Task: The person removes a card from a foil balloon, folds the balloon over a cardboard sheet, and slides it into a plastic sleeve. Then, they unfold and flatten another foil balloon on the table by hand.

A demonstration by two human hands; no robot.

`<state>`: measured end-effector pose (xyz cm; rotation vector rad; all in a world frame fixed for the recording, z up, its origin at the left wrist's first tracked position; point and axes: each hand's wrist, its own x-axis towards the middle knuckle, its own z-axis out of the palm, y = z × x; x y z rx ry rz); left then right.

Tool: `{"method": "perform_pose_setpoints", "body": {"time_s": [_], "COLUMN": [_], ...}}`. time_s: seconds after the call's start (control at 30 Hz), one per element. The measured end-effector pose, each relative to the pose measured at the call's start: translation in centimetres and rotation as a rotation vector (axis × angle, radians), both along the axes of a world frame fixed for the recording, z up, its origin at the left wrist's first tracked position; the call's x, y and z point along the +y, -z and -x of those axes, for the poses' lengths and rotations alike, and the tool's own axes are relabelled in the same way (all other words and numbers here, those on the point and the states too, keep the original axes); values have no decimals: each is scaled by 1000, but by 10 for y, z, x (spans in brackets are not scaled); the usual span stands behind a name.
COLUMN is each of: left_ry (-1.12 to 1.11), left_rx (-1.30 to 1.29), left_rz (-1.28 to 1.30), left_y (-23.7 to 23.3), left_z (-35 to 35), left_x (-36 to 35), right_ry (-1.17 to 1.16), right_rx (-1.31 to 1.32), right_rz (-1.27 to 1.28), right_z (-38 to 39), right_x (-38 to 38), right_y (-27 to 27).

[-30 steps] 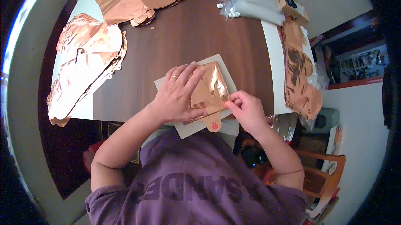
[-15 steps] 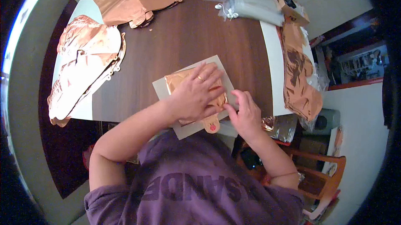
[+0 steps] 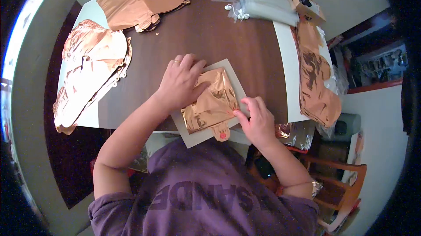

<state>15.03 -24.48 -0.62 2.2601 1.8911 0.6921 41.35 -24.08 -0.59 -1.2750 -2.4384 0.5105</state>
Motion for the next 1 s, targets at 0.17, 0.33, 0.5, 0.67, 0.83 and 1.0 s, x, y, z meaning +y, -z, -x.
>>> {"method": "perform_pose_setpoints", "body": {"time_s": [0.17,0.33,0.5,0.67,0.83,1.0], "left_ry": [-141,-191,-185,-248,-186,-142], "left_rx": [-135,-62,-127,-390,-564,-566], "left_rz": [113,63,22,240,500,472], "left_y": [-16,-10,-4,-22,-36,-31], "left_z": [6,4,7,23,51,54], "left_x": [-17,-39,-43,-42,-39,-44], "right_ry": [-128,-312,-454,-449,-448,-454], "right_rx": [-39,84,-141,-206,-244,-252], "right_rz": [-141,-191,-143,-94,-98,-101], "right_z": [0,20,58,67,67,67], "right_x": [11,29,42,47,48,49], "right_y": [-13,-21,4,8,9,10]}}
